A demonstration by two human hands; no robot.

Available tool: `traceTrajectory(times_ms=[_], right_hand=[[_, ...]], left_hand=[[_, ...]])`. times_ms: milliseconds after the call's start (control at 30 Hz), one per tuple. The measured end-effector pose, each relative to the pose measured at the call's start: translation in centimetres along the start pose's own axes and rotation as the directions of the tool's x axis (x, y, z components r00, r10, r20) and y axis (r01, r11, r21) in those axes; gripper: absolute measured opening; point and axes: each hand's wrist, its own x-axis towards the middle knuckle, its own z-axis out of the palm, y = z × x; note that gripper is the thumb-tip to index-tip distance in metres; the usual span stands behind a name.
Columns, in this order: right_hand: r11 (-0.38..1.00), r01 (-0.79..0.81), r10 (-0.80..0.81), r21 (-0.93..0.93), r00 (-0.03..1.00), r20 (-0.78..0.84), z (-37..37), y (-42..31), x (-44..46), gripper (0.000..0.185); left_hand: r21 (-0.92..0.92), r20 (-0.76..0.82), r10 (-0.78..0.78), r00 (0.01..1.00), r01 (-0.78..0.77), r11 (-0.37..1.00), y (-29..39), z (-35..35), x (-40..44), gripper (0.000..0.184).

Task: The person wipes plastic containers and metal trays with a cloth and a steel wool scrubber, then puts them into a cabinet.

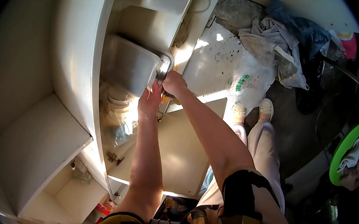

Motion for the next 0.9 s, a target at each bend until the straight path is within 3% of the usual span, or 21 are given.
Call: traceTrajectory(times_ms=[33,100,133,233,300,367,400,433,500,533,567,633,667,700,767,833,900], right_hand=[[1.000,0.000,0.000,0.005,1.000,-0.003,-0.3,0.1,0.1,0.023],[0.997,0.073,-0.069,-0.029,0.992,0.101,-1.2,0.6,-0.1,0.022],[0.997,0.070,-0.067,-0.032,0.993,0.093,-1.7,0.9,-0.2,0.022],[0.997,0.078,-0.078,0.011,0.997,0.010,-2.3,3.6,-1.1,0.024],[0.849,-0.092,0.119,0.520,0.993,-0.017,-3.7,6.7,-3.1,0.030],[0.747,-0.130,0.190,0.652,0.982,-0.021,-6.6,8.8,-7.2,0.026],[0.725,-0.177,0.234,0.666,0.972,0.004,-8.0,10.4,-9.1,0.022],[0.701,-0.225,0.275,0.677,0.961,0.035,-9.2,12.3,-10.8,0.018],[0.628,-0.282,0.358,0.725,0.932,0.052,-10.8,15.5,-14.0,0.015],[0.591,-0.247,0.318,0.768,0.946,0.059,-11.7,16.5,-15.8,0.013],[0.551,-0.209,0.275,0.808,0.960,0.060,-12.4,17.1,-17.0,0.011],[0.667,-0.225,0.383,0.710,0.921,-0.068,-12.8,16.8,-18.8,0.009],[0.634,-0.209,0.378,0.744,0.923,-0.063,-12.7,17.4,-19.1,0.009],[0.630,-0.204,0.372,0.749,0.926,-0.060,-12.7,17.0,-18.9,0.009],[0.606,-0.166,0.403,0.778,0.908,-0.119,-12.9,15.7,-18.6,0.012],[0.677,-0.084,0.290,0.732,0.943,-0.160,-12.6,14.3,-16.2,0.017],[0.795,0.048,0.110,0.605,0.969,-0.222,-11.5,13.2,-12.1,0.026]], left_hand=[[0.005,0.001,-0.001,1.000,0.001,1.000,-0.1,0.1,0.1,0.033],[0.000,-0.113,0.046,0.993,-0.047,0.999,-0.6,0.1,-0.3,0.051],[-0.037,-0.073,-0.022,0.997,0.020,0.999,-0.3,0.0,-0.4,0.063],[-0.051,-0.136,-0.058,0.989,0.052,0.997,-0.5,0.6,-1.3,0.064],[0.016,-0.154,-0.076,0.985,0.079,0.997,-1.0,0.8,-1.6,0.062],[0.312,-0.125,-0.158,0.980,0.190,0.931,-1.4,0.8,-2.0,0.054],[0.624,-0.112,-0.167,0.980,0.200,0.756,-1.8,1.1,-2.5,0.044],[0.619,-0.107,-0.166,0.980,0.196,0.760,-2.0,1.2,-3.1,0.044],[0.947,-0.084,-0.442,0.893,0.209,0.242,-3.0,1.4,-3.8,0.032],[0.934,-0.064,-0.309,0.949,0.167,0.317,-3.6,0.9,-3.9,0.028],[0.933,-0.055,-0.310,0.949,0.160,0.323,-3.4,0.1,-2.4,0.028],[0.728,-0.012,-0.108,0.994,0.083,0.681,-3.1,-0.4,-0.5,0.028],[0.791,-0.051,0.055,0.997,0.006,0.612,-4.4,-0.2,-1.3,0.026],[0.795,-0.044,0.061,0.997,-0.002,0.606,-4.3,0.0,-1.7,0.026],[0.853,0.021,-0.074,0.997,0.021,0.521,-3.8,-0.3,-2.3,0.027],[0.814,-0.014,-0.056,0.998,0.044,0.579,-2.3,-1.0,-0.9,0.028],[0.461,-0.052,0.105,0.993,-0.070,0.885,-1.5,0.0,-1.6,0.036]])
